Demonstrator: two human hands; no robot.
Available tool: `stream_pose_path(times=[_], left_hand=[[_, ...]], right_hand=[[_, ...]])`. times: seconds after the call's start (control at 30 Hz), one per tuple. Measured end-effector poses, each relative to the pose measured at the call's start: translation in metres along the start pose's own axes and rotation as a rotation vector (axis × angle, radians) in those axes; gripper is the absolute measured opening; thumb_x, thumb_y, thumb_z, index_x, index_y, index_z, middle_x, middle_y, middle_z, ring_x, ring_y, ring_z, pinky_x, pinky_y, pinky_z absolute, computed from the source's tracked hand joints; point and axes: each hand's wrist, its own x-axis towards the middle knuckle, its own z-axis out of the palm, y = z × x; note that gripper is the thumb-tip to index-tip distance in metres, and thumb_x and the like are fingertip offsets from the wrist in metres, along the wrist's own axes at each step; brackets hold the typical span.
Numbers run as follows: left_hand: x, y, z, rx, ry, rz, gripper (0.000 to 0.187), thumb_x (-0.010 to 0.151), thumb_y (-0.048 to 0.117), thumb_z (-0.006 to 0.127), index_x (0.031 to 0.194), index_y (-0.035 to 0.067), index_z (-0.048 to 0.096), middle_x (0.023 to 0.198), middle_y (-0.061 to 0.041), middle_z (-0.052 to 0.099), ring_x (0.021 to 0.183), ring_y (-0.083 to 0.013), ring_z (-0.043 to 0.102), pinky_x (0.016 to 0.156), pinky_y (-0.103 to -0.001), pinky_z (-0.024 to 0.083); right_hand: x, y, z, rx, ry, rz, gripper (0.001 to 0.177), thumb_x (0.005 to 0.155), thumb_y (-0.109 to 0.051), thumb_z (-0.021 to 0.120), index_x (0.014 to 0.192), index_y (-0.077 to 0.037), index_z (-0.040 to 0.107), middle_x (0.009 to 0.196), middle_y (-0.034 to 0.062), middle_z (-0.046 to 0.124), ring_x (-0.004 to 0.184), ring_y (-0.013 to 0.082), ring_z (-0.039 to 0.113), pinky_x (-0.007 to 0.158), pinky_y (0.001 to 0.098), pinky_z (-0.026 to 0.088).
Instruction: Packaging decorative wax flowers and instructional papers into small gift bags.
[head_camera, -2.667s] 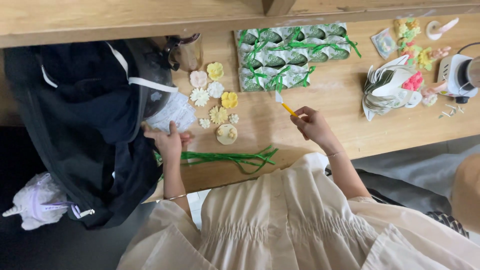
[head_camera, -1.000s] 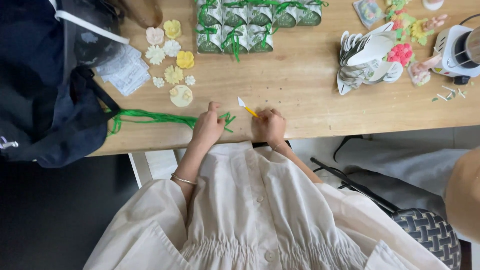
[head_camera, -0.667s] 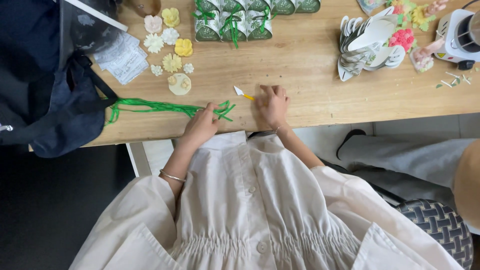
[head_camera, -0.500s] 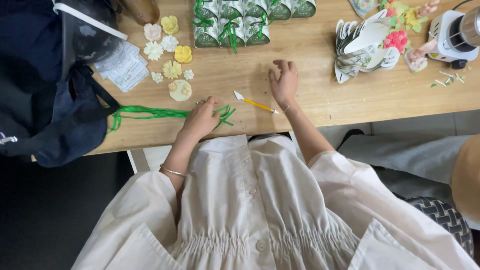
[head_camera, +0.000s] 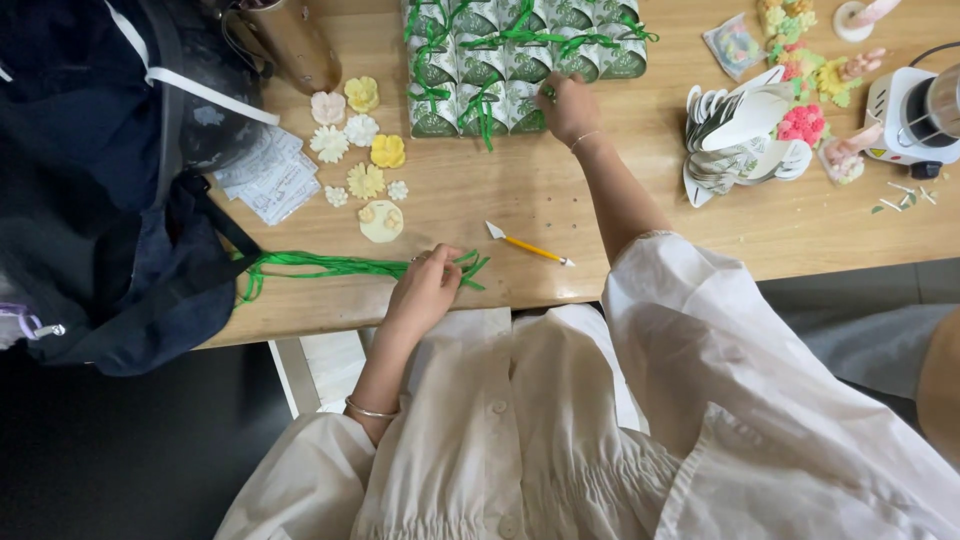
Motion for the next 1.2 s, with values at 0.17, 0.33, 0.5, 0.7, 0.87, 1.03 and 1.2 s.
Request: stream_pose_path(times=[0.17, 0.33, 0.5, 0.7, 0.87, 1.03, 1.2], left_hand=[[-0.011, -0.010, -0.003, -0.030, 0.069, -0.007, 0.024, 0.092, 0.010, 0.064, 0.116, 0.008, 0.065, 0.098, -0.012, 0.074, 0.092, -0.0320, 0.071, 0.075, -0.044, 0.056], [-0.003, -0.036, 0.014, -0.167, 0.128, 0.000, 0.023, 0.094, 0.010, 0.066, 0.118, 0.007, 0.063, 0.098, -0.013, 0.074, 0.090, -0.0288, 0.074, 0.077, -0.041, 0.058], [0.012, -0.027, 0.017, -0.278, 0.114, -0.035, 0.048, 0.089, 0.008, 0.072, 0.133, 0.008, 0.054, 0.110, -0.015, 0.070, 0.098, -0.0295, 0.073, 0.084, -0.041, 0.058], [0.024, -0.031, 0.015, -0.067, 0.195, 0.361, 0.083, 0.064, 0.009, 0.088, 0.138, 0.003, 0.049, 0.138, -0.024, 0.050, 0.129, -0.0416, 0.047, 0.104, -0.049, 0.043], [0.030, -0.068, 0.051, -0.004, 0.099, 0.176, 0.062, 0.071, 0.011, 0.089, 0.126, 0.008, 0.060, 0.125, -0.015, 0.060, 0.122, -0.0391, 0.057, 0.101, -0.046, 0.048], [0.027, -0.065, 0.053, -0.064, 0.189, 0.229, 0.060, 0.069, 0.008, 0.088, 0.122, 0.006, 0.062, 0.122, -0.014, 0.063, 0.118, -0.0377, 0.061, 0.099, -0.044, 0.051], [0.029, -0.065, 0.055, -0.098, 0.177, 0.203, 0.058, 0.070, 0.007, 0.088, 0.121, 0.007, 0.062, 0.120, -0.014, 0.064, 0.115, -0.0366, 0.063, 0.096, -0.043, 0.052]], right_hand=[[-0.040, -0.050, -0.038, -0.029, 0.191, 0.046, 0.005, 0.100, -0.012, 0.069, 0.105, -0.011, 0.068, 0.108, 0.0155, 0.062, 0.089, 0.0392, 0.065, 0.074, 0.0503, 0.051], [-0.119, -0.099, -0.073, 0.100, 0.230, -0.083, 0.010, 0.096, -0.005, 0.070, 0.104, -0.009, 0.066, 0.109, 0.0137, 0.061, 0.091, 0.0382, 0.065, 0.074, 0.0480, 0.052], [-0.172, -0.138, -0.059, 0.242, 0.078, -0.230, 0.011, 0.096, -0.004, 0.070, 0.105, -0.009, 0.067, 0.112, 0.0136, 0.059, 0.089, 0.0358, 0.065, 0.074, 0.0454, 0.053], [-0.192, -0.176, -0.038, 0.259, -0.145, -0.438, 0.017, 0.092, -0.006, 0.069, 0.108, -0.009, 0.066, 0.115, 0.0105, 0.059, 0.093, 0.0310, 0.069, 0.075, 0.0410, 0.056], [-0.198, -0.189, -0.043, 0.603, -0.227, -0.213, 0.034, 0.096, -0.014, 0.074, 0.127, -0.006, 0.062, 0.116, 0.0126, 0.060, 0.099, 0.0275, 0.068, 0.074, 0.0364, 0.056], [-0.214, -0.139, -0.017, 0.798, -0.166, 0.187, 0.033, 0.099, -0.009, 0.054, 0.130, -0.014, 0.065, 0.127, 0.0113, 0.066, 0.107, 0.0217, 0.069, 0.085, 0.0313, 0.059], [-0.220, -0.149, -0.024, 0.496, -0.057, -0.243, 0.033, 0.083, 0.001, 0.071, 0.116, -0.007, 0.072, 0.118, 0.0151, 0.066, 0.105, 0.0336, 0.068, 0.088, 0.0387, 0.057]])
